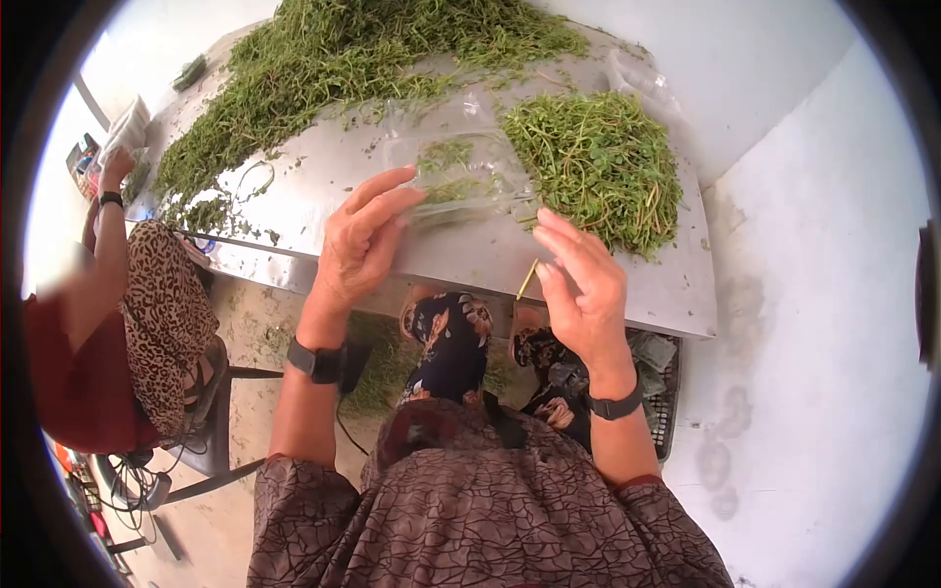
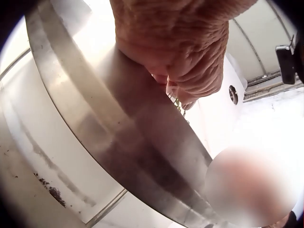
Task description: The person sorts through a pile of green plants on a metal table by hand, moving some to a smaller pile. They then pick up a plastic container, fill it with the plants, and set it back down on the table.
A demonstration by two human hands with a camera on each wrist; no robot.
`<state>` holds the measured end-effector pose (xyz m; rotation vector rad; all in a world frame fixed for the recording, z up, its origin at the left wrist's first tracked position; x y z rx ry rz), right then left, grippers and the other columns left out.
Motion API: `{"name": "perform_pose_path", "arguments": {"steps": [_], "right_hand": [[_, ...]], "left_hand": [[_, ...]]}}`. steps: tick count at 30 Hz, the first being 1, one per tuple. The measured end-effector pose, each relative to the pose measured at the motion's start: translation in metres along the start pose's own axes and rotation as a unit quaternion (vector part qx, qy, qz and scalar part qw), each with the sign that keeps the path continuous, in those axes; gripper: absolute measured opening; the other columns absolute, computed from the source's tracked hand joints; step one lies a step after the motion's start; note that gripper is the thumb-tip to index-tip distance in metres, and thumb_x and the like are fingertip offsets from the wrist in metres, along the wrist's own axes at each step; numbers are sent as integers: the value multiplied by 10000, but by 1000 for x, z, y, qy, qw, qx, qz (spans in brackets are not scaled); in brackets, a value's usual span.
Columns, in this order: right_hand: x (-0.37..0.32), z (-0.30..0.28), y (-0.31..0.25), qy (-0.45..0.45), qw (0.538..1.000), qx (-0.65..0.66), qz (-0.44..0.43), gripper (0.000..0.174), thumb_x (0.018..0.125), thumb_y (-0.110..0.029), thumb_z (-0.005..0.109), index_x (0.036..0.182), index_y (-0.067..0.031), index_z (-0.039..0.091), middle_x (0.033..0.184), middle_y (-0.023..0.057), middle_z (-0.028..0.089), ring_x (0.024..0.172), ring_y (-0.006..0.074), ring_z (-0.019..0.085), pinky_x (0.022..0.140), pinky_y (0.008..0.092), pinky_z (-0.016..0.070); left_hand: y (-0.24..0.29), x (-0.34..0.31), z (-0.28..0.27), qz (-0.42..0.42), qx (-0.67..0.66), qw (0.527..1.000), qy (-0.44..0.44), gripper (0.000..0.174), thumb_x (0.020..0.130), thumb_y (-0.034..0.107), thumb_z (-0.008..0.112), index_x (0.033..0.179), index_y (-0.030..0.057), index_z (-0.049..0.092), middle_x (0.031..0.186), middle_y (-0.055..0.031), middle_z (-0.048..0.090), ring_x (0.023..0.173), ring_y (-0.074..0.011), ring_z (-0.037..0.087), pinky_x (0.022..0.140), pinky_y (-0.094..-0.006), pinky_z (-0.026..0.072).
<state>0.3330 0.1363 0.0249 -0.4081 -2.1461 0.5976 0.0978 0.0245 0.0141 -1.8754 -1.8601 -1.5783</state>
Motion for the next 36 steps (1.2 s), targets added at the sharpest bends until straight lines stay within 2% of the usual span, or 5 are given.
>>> {"name": "perform_pose_path", "arguments": {"steps": [1, 10, 20, 28, 36], "right_hand": [[-1, -3, -4, -20, 998, -55, -31, 376, 717, 48, 654, 1088, -8, 673, 1213, 132, 659, 1039, 331, 630, 890, 391, 526], [-12, 2, -17, -109, 982, -148, -41, 363, 660, 1, 732, 1020, -1, 692, 1171, 93, 676, 1092, 272, 583, 908, 411, 476], [-25, 4, -9, -16, 997, -71, -22, 193, 688, 29, 733, 872, -20, 707, 1009, 87, 720, 959, 275, 630, 800, 389, 513], [2, -22, -17, 71, 996, 19, 58, 173, 814, 57, 672, 967, -15, 707, 917, 106, 722, 808, 226, 664, 693, 317, 524], [71, -3, -39, 69, 997, 35, 10, 187, 825, -31, 698, 1009, -3, 691, 937, 148, 710, 767, 260, 678, 695, 325, 534]], "left_hand": [[-1, 0, 2, 5, 10, 1000, -11, 301, 816, -118, 565, 1050, 37, 676, 1242, -138, 643, 966, -228, 670, 798, -307, 526], [-3, -4, -1, 24, 19, 999, 22, 233, 813, -86, 597, 1002, 26, 674, 1191, -161, 655, 889, -256, 671, 774, -318, 523], [-2, -7, 1, 53, 28, 997, 41, 232, 774, -58, 626, 987, 20, 675, 1152, -157, 652, 865, -324, 650, 763, -368, 527], [-2, -9, 2, 49, 15, 998, 30, 229, 778, -48, 624, 987, 22, 686, 1144, -167, 664, 968, -358, 656, 825, -393, 531], [5, -6, 1, 62, 26, 997, 25, 236, 779, -63, 620, 992, 17, 681, 1123, -161, 662, 970, -354, 654, 812, -383, 535]]}}
Point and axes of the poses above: each hand's wrist, its own x-axis towards the middle knuckle, its own z-axis out of the palm, y = z × x, the point moved 2 cm from there along x, towards the middle knuckle
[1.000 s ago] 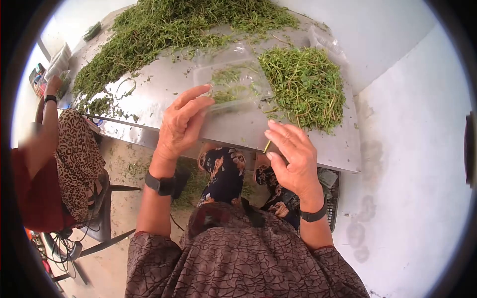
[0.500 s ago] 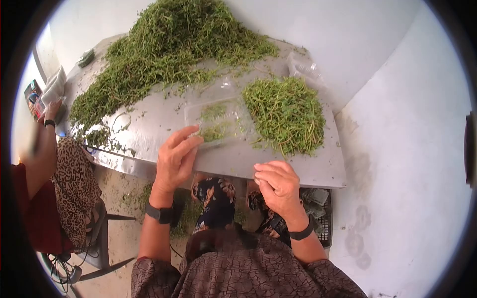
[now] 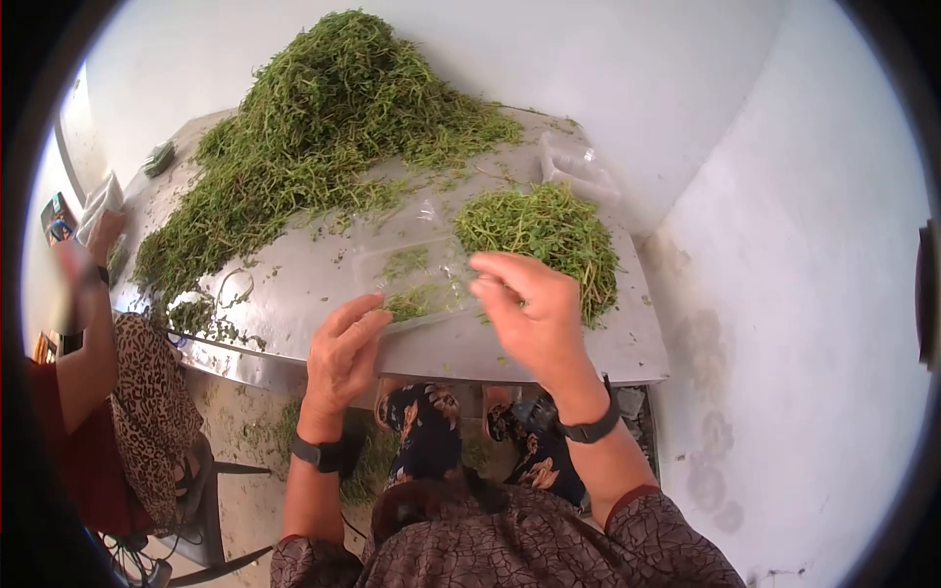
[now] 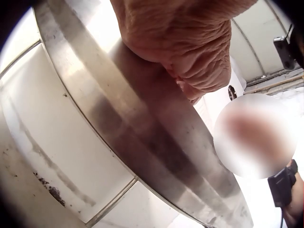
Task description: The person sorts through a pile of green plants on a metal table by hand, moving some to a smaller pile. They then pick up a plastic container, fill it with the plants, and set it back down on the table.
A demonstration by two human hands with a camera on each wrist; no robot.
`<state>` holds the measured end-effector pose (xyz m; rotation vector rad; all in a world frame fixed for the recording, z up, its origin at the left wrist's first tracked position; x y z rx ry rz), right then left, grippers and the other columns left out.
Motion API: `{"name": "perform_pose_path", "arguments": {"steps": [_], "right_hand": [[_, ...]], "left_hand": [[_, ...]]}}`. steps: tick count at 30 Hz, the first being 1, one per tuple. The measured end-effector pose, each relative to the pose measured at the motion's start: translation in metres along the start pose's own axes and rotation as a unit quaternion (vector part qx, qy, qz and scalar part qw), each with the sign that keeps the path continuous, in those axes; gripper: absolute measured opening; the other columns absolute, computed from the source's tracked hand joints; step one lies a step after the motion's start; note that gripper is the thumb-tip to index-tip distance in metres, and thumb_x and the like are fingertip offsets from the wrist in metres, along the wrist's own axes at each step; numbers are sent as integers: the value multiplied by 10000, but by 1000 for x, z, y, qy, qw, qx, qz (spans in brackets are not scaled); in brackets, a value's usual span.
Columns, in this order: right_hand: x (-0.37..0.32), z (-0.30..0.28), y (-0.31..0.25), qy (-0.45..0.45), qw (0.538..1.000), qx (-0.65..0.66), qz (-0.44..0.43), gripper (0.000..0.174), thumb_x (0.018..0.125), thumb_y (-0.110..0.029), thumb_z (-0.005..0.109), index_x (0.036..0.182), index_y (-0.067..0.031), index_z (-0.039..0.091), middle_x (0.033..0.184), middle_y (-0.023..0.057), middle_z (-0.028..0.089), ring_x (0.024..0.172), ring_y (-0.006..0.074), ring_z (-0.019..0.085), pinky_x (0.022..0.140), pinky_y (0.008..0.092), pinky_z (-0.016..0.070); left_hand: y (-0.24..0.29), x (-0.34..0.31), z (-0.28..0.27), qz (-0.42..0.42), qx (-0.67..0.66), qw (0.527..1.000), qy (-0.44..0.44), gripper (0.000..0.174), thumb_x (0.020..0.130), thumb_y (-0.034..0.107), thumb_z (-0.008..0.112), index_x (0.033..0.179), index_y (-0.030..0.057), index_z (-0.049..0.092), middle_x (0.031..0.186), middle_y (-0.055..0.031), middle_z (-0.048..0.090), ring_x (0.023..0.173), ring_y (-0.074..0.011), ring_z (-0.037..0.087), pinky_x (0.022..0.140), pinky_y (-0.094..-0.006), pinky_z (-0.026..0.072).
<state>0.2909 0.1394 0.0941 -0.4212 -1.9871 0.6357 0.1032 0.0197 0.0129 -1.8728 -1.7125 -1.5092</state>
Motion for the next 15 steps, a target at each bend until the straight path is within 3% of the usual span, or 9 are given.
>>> {"name": "perform_pose_path", "arguments": {"steps": [2, 4, 6, 8, 12, 14, 15], "right_hand": [[5, 3, 7, -16, 999, -33, 2, 208, 802, -64, 720, 1002, -14, 696, 966, 153, 709, 817, 293, 685, 729, 344, 551], [10, -5, 8, 48, 983, -161, -71, 210, 782, -59, 724, 987, -25, 701, 985, 145, 709, 861, 306, 686, 757, 354, 562], [14, -22, 20, 61, 977, -191, -71, 193, 772, -75, 721, 961, -36, 705, 997, 135, 711, 862, 301, 684, 757, 374, 564], [17, -43, 33, 77, 951, -299, -33, 167, 789, -99, 709, 945, -42, 709, 987, 121, 711, 844, 308, 678, 749, 402, 555], [17, -75, 58, 74, 916, -395, 7, 143, 796, -132, 701, 904, -38, 706, 901, 148, 705, 806, 335, 670, 729, 432, 537], [16, -82, 70, -11, 879, -451, 156, 152, 784, -156, 711, 856, -23, 695, 801, 183, 680, 781, 366, 662, 714, 449, 520], [17, -82, 71, -11, 879, -451, 155, 152, 784, -156, 711, 856, -23, 695, 801, 183, 680, 781, 366, 662, 714, 449, 520]], "left_hand": [[0, 1, -2, -9, -11, 1000, -1, 236, 781, -69, 618, 993, 14, 679, 1117, -161, 662, 972, -353, 654, 808, -377, 537], [-1, 0, -1, -6, -14, 1000, 6, 241, 782, -80, 614, 997, 9, 678, 1116, -166, 659, 984, -349, 656, 804, -369, 540], [-2, -1, -1, -16, -17, 1000, 1, 248, 784, -77, 615, 1007, 10, 679, 1123, -169, 656, 987, -348, 657, 806, -370, 540], [-1, -1, -1, -24, -20, 1000, -6, 256, 785, -74, 617, 1017, 12, 680, 1131, -173, 652, 989, -347, 658, 808, -371, 541], [-1, -2, -1, -33, -26, 999, 7, 342, 761, -64, 623, 1087, 29, 669, 1161, -172, 642, 1006, -347, 654, 821, -376, 543], [-2, -3, -1, -38, -30, 999, 5, 372, 749, -58, 627, 1108, 35, 663, 1170, -171, 639, 1011, -348, 653, 825, -379, 544], [-2, -3, -1, -39, -24, 999, 2, 386, 739, -52, 629, 1114, 37, 661, 1171, -168, 639, 1014, -348, 651, 829, -382, 544]]}}
Point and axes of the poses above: each hand's wrist, its own x-axis towards the middle knuckle, its own z-axis out of the palm, y = z × x, the point moved 2 cm from there along x, towards the middle knuckle
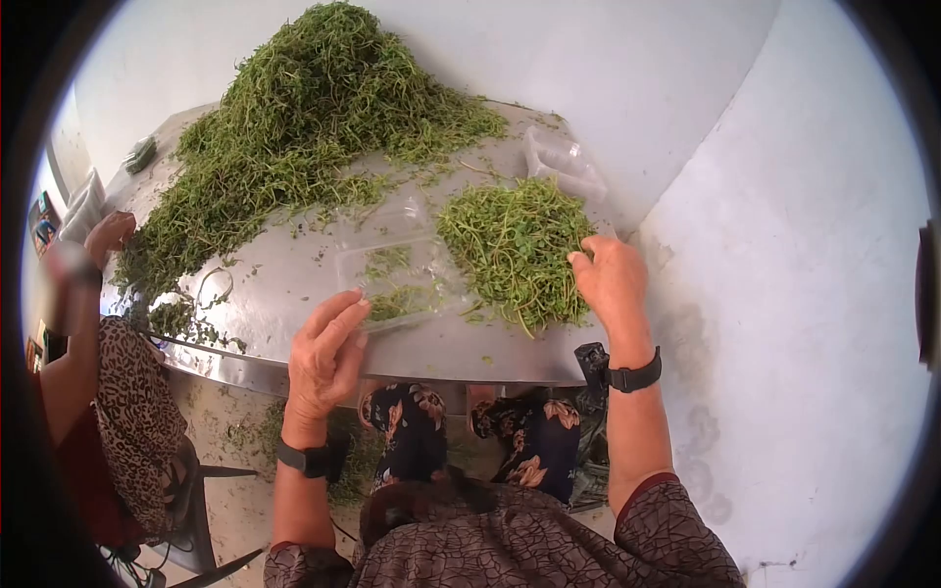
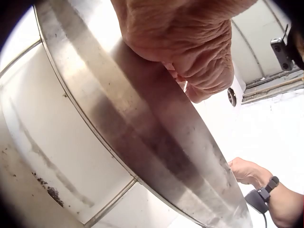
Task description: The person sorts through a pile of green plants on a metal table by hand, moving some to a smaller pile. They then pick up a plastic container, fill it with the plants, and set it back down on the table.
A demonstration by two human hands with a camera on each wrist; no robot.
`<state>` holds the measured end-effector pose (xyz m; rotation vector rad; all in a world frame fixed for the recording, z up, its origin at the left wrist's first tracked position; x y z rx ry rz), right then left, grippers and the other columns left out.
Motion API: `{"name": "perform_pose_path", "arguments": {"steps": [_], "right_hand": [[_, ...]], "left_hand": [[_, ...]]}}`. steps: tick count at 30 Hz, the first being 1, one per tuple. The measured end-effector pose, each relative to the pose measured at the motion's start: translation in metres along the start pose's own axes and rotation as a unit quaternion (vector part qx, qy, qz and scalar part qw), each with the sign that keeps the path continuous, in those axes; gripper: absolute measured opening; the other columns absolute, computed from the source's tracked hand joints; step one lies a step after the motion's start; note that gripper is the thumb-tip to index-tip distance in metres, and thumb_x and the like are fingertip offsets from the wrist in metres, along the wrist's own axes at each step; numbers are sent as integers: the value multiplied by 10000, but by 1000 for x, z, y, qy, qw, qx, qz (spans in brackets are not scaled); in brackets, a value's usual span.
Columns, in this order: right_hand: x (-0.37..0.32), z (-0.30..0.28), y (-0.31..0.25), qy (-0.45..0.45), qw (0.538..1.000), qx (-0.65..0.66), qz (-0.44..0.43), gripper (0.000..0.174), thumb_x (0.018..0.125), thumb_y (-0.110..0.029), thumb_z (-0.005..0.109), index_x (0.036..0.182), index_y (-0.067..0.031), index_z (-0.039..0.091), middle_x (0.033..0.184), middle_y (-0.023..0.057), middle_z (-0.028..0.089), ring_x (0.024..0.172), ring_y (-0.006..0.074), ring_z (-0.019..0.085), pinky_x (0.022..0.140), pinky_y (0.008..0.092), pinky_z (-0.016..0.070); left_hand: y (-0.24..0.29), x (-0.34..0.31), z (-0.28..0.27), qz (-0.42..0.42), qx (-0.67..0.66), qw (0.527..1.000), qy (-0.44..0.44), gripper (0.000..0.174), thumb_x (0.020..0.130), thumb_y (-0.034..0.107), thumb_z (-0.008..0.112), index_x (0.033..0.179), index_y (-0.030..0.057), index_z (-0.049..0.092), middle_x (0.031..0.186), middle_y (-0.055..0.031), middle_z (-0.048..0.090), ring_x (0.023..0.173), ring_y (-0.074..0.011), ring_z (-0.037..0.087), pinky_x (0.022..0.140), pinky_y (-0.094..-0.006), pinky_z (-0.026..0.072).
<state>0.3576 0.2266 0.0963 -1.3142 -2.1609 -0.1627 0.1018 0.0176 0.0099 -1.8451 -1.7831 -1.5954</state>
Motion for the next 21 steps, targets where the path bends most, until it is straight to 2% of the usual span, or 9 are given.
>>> {"name": "perform_pose_path", "arguments": {"steps": [2, 3, 5, 10, 12, 14, 15, 17, 21], "right_hand": [[1, 4, 1, -79, 996, 0, 30, 162, 778, -168, 706, 806, -12, 675, 738, 205, 655, 757, 387, 650, 689, 461, 506], [0, 9, 5, -79, 996, 0, 30, 162, 778, -168, 706, 806, -12, 675, 738, 205, 655, 757, 387, 650, 689, 461, 506], [-1, 17, 13, 2, 1000, 8, -8, 143, 792, -163, 683, 799, -20, 673, 744, 200, 654, 742, 395, 641, 674, 470, 499], [-3, 4, 11, 38, 998, 45, 24, 119, 799, -151, 667, 815, -34, 683, 735, 207, 645, 719, 407, 624, 651, 467, 486], [-3, -4, 12, 46, 996, 71, 38, 114, 799, -149, 668, 824, -40, 689, 735, 214, 640, 715, 414, 615, 642, 463, 480], [-4, -17, 11, 127, 985, 118, 20, 117, 814, -129, 676, 864, -25, 700, 631, 169, 609, 584, 306, 609, 566, 397, 452], [-4, -22, 9, 126, 985, 117, 20, 117, 814, -129, 676, 864, -25, 700, 631, 169, 609, 584, 306, 609, 566, 397, 452], [-4, -32, 6, 98, 951, 279, 95, 131, 855, -102, 669, 909, 12, 704, 581, 47, 580, 513, 122, 517, 506, 302, 397], [-7, -45, -28, 82, 907, 402, 93, 127, 883, -72, 657, 911, 41, 707, 612, -41, 544, 553, 28, 438, 500, 226, 352]], "left_hand": [[-1, 0, 0, -1, 6, 1000, -3, 400, 730, -46, 631, 1119, 39, 658, 1173, -166, 639, 1017, -348, 650, 832, -385, 544], [-2, 0, 0, 9, 13, 1000, -3, 406, 740, -59, 613, 1130, 44, 660, 1190, -163, 636, 979, -304, 663, 794, -346, 546], [-3, -1, 0, 19, 22, 1000, -4, 414, 750, -73, 594, 1140, 50, 662, 1206, -159, 632, 942, -260, 675, 755, -307, 548], [0, 1, -1, 8, 9, 1000, 3, 381, 711, -44, 628, 1082, 33, 665, 1172, -161, 640, 957, -331, 664, 800, -375, 546], [1, 0, -1, -5, -1, 1000, 3, 379, 710, -44, 628, 1080, 32, 666, 1170, -161, 640, 935, -322, 668, 789, -369, 548], [1, -1, -1, -18, -11, 1000, 3, 378, 710, -45, 627, 1078, 30, 666, 1167, -161, 641, 914, -314, 671, 778, -363, 549], [1, 0, 0, -16, -12, 1000, 5, 371, 712, -45, 626, 1074, 27, 668, 1165, -164, 640, 894, -308, 673, 765, -358, 549], [1, 0, 0, -15, -12, 1000, 8, 364, 714, -46, 625, 1069, 23, 669, 1162, -166, 640, 875, -302, 675, 753, -352, 549], [0, 0, -1, 4, -3, 1000, 11, 345, 721, -42, 630, 1060, 12, 670, 1158, -173, 640, 874, -303, 673, 748, -351, 548]]}}
Point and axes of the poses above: each hand's wrist, its own x-axis towards the middle knuckle, its own z-axis out of the palm, y = z × x, the point moved 2 cm from there along x, towards the middle knuckle
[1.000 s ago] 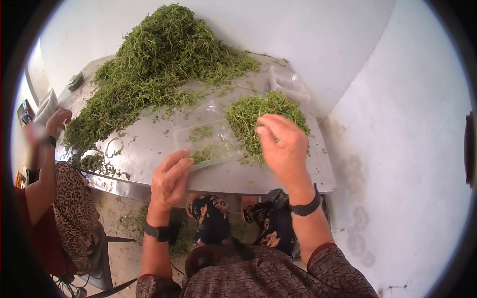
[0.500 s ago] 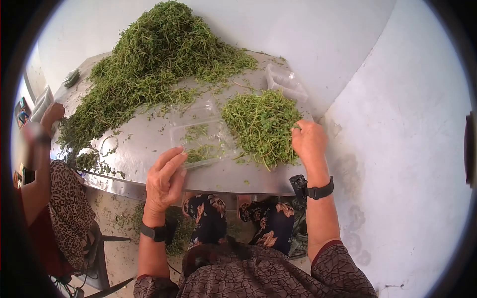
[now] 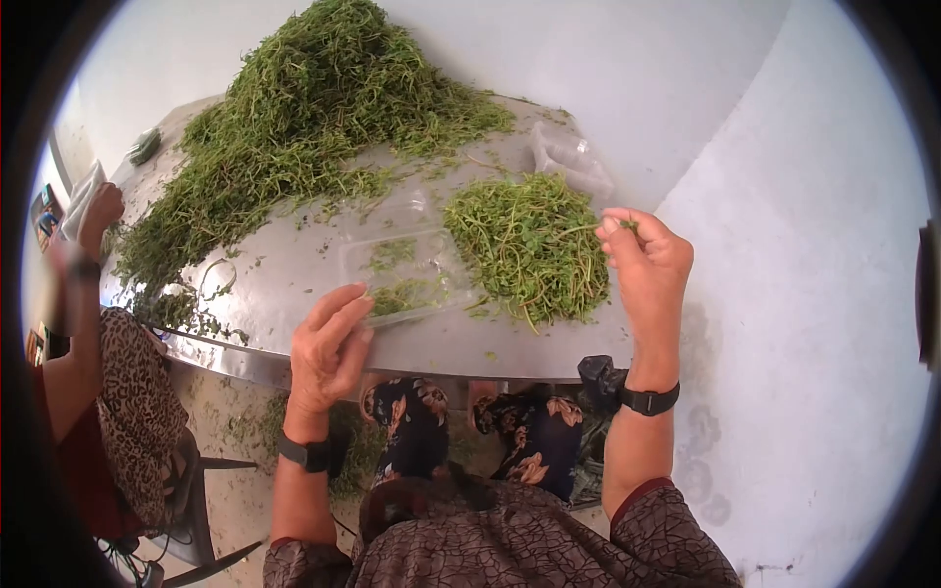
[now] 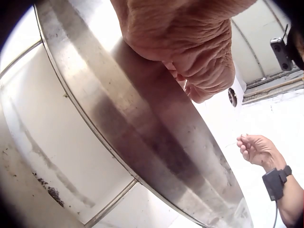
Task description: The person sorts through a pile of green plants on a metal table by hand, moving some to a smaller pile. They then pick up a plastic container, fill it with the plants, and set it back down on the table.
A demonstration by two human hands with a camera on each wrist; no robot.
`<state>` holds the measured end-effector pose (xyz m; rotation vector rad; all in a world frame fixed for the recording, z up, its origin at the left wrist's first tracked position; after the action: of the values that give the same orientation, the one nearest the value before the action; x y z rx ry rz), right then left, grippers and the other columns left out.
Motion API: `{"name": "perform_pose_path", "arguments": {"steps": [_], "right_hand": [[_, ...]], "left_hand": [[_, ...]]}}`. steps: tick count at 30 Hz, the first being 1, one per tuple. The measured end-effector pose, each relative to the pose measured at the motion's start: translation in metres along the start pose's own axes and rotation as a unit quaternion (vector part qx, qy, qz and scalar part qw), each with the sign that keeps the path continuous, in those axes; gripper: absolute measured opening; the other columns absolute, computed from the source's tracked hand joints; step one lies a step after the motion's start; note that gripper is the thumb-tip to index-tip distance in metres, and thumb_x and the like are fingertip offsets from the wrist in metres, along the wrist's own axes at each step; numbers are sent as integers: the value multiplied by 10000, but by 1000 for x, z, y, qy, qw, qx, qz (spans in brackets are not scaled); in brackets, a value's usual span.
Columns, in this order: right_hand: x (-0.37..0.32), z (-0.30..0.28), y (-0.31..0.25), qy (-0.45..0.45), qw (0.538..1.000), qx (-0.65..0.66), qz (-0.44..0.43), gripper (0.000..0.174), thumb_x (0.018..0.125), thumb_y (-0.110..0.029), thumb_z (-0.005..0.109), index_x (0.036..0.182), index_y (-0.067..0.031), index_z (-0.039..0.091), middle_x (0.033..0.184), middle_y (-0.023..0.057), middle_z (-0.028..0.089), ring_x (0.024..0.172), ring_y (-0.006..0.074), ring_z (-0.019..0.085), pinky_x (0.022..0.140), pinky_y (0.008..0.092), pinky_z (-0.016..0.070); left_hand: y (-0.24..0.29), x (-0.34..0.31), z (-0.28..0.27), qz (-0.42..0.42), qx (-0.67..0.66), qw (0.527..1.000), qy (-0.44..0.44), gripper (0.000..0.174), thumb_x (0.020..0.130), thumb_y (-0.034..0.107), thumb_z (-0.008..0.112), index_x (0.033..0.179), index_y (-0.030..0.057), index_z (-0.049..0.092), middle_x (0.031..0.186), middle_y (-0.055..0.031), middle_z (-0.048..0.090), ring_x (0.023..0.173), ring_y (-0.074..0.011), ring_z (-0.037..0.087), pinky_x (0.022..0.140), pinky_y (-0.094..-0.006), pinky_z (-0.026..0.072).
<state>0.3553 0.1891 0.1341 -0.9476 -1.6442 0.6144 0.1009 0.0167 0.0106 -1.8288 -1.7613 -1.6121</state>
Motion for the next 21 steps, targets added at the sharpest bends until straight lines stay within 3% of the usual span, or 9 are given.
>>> {"name": "perform_pose_path", "arguments": {"steps": [3, 4, 7, 10, 12, 13, 15, 19, 21], "right_hand": [[-7, 23, -9, -86, 987, 138, -8, 145, 884, -51, 654, 993, 19, 718, 732, 0, 656, 620, 41, 545, 554, 196, 438], [-10, 31, -10, -87, 986, 139, -8, 145, 884, -51, 654, 993, 19, 718, 732, 0, 656, 620, 41, 545, 554, 196, 438], [-17, 54, -4, -218, 963, 157, 38, 207, 883, -89, 665, 1051, 28, 698, 824, 55, 711, 674, 86, 612, 584, 236, 489], [-16, 66, 16, -230, 969, 87, 26, 249, 858, -123, 690, 1061, 20, 690, 837, 110, 726, 685, 159, 658, 616, 303, 518], [-6, 51, 28, -79, 985, -121, -93, 278, 820, -161, 715, 1042, 4, 684, 813, 160, 707, 713, 267, 679, 652, 387, 522], [-3, 44, 30, -81, 985, -122, -91, 278, 820, -161, 715, 1042, 4, 684, 813, 160, 707, 713, 267, 679, 652, 387, 522], [4, 27, 31, -18, 947, -290, -133, 226, 797, -186, 723, 927, -6, 684, 780, 180, 675, 701, 342, 651, 643, 432, 504], [4, 6, 44, -47, 902, -415, -106, 251, 800, -248, 724, 785, -6, 663, 718, 183, 650, 671, 386, 627, 620, 462, 483], [1, 2, 53, -96, 898, -429, -32, 309, 801, -286, 720, 699, -4, 645, 653, 185, 622, 656, 398, 616, 617, 466, 478]], "left_hand": [[1, 0, 0, -10, -5, 1000, -4, 339, 725, -34, 637, 1059, 10, 671, 1156, -174, 641, 882, -305, 671, 754, -353, 547], [2, 0, 0, -18, -10, 1000, -6, 337, 726, -31, 641, 1059, 10, 671, 1155, -173, 641, 889, -306, 670, 758, -354, 546], [1, 0, 0, -13, -8, 1000, -5, 329, 730, -24, 648, 1056, 13, 671, 1156, -173, 642, 885, -311, 670, 759, -359, 547], [0, 0, -1, -3, 0, 1000, -7, 325, 732, -21, 652, 1055, 12, 669, 1160, -172, 642, 895, -317, 670, 762, -367, 548], [2, 0, -1, -20, 2, 1000, -9, 323, 733, -20, 653, 1055, 11, 667, 1162, -173, 641, 906, -320, 670, 765, -370, 547], [2, -1, -1, -33, 1, 999, -15, 321, 735, -19, 654, 1054, 10, 665, 1164, -173, 640, 916, -323, 670, 769, -372, 547], [1, -1, 0, -24, -2, 1000, -10, 322, 734, -21, 652, 1054, 10, 664, 1164, -173, 640, 920, -323, 669, 769, -372, 547], [2, 0, 1, -13, -9, 1000, 0, 329, 726, -25, 650, 1053, 10, 664, 1158, -171, 641, 915, -321, 668, 764, -367, 546], [1, 0, 1, -7, -6, 1000, 1, 333, 721, -26, 649, 1051, 11, 665, 1156, -171, 641, 911, -318, 668, 759, -363, 546]]}}
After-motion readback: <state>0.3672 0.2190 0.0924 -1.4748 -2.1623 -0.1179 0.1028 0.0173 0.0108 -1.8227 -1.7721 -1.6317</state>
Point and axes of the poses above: each hand's wrist, its own x-axis towards the middle knuckle, its own z-axis out of the palm, y = z × x, the point moved 2 cm from there along x, towards the middle knuckle
